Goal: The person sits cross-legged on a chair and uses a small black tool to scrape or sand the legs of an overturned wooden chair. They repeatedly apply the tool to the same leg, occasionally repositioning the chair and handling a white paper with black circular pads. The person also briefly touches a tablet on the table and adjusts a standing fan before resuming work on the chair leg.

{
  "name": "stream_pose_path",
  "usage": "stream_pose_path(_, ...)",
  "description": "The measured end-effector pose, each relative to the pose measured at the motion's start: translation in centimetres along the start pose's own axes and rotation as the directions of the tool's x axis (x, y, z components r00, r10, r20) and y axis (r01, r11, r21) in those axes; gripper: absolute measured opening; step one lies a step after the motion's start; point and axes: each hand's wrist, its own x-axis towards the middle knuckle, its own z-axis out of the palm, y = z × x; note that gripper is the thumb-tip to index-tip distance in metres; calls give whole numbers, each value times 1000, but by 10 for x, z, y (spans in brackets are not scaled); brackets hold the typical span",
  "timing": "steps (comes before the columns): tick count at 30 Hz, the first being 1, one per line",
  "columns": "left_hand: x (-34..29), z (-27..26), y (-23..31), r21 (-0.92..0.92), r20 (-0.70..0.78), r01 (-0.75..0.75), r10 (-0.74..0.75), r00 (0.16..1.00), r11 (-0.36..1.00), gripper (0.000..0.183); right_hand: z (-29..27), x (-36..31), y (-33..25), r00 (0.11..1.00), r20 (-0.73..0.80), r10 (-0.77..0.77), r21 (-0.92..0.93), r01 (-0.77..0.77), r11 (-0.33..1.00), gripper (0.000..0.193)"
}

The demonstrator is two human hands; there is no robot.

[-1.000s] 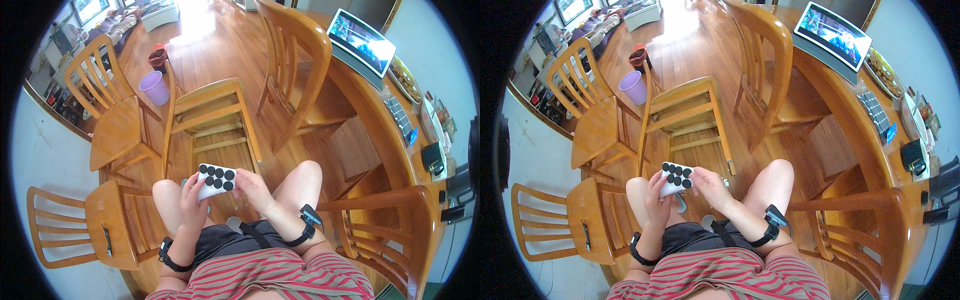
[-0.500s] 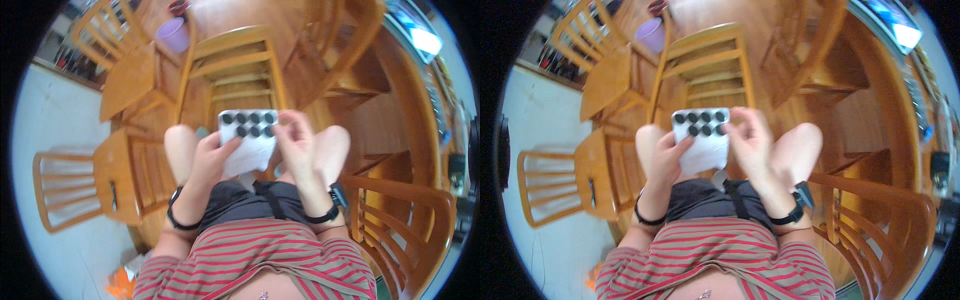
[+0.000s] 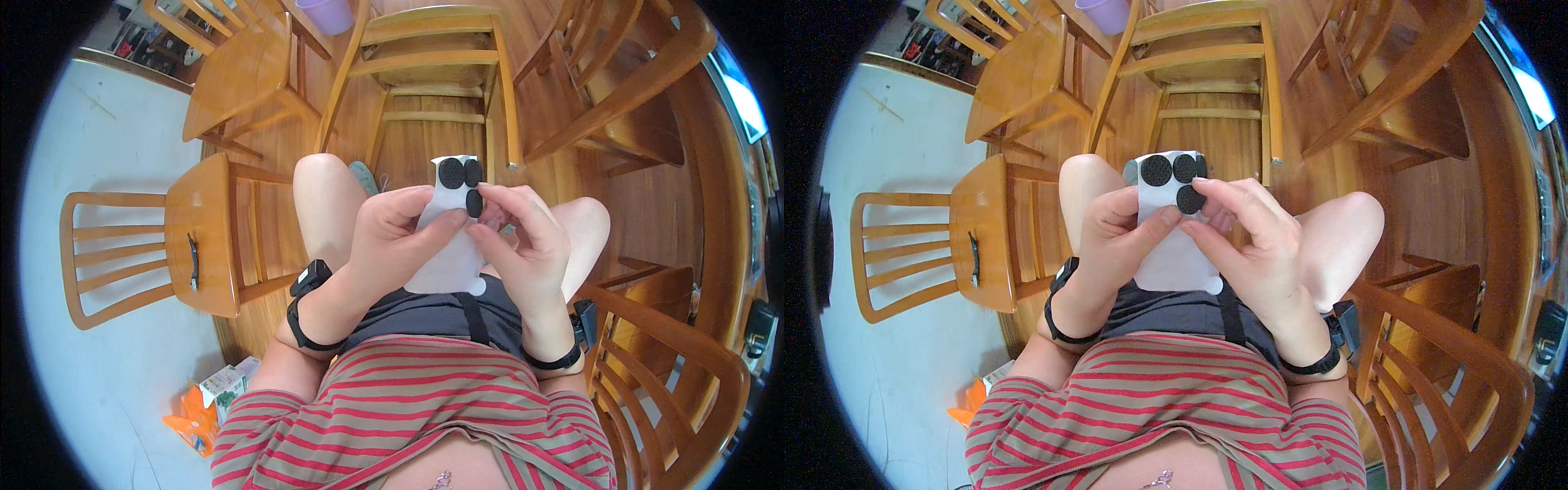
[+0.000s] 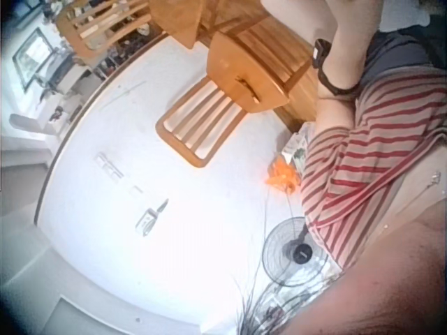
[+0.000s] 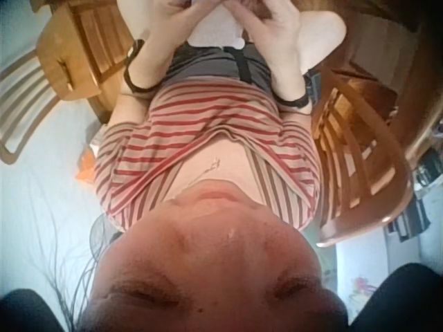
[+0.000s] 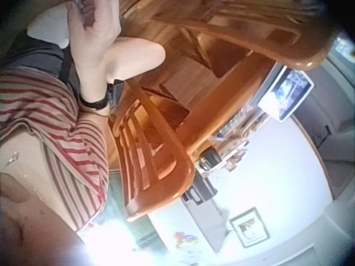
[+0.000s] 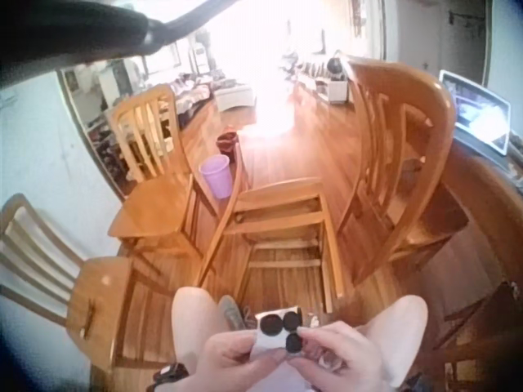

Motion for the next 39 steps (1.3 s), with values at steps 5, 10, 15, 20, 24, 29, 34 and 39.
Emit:
stream_pose_path(5, 0, 1, 2, 78, -30, 12, -9, 1000, 997, 8, -6, -4, -6, 933, 101, 346, 389, -357, 850, 34)
stream_pose_path(10, 0, 2, 2, 200, -40, -42, 51, 998, 979, 7, -9, -3, -10, 940, 131, 316, 348, -342, 873, 28)
stream_pose_path(15, 2, -1, 4, 389, 18, -104, 105, 994, 915, 11, -13, 1, -8, 857, 237, 457, 474, -513, 716, 27)
stream_pose_path(20, 0, -6, 9, 328, 108, -41, 6, 994, 944, 10, -18, 6, 7, 765, 455, 457, 637, -638, 433, 26)
stream_pose_path(24, 0, -12, 10, 167, 99, 111, -129, 987, 980, 13, -7, 1, 20, 745, 527, 410, 758, -630, 171, 27)
stream_pose_path(29, -9, -31, 5, -11, 84, 270, -268, 960, 963, 16, 12, -2, 34, 733, 612, 295, 759, -650, 41, 32)
stream_pose_path(34, -26, -99, -7, -59, -169, 315, -320, 932, 947, 19, 23, 0, 34, 744, 580, 331, 723, -657, 211, 37)
stream_pose_path(39, -58, -259, -42, -176, -713, 1, -128, 689, 984, 22, 23, 7, 51, 790, 469, 395, 767, -586, 261, 34)
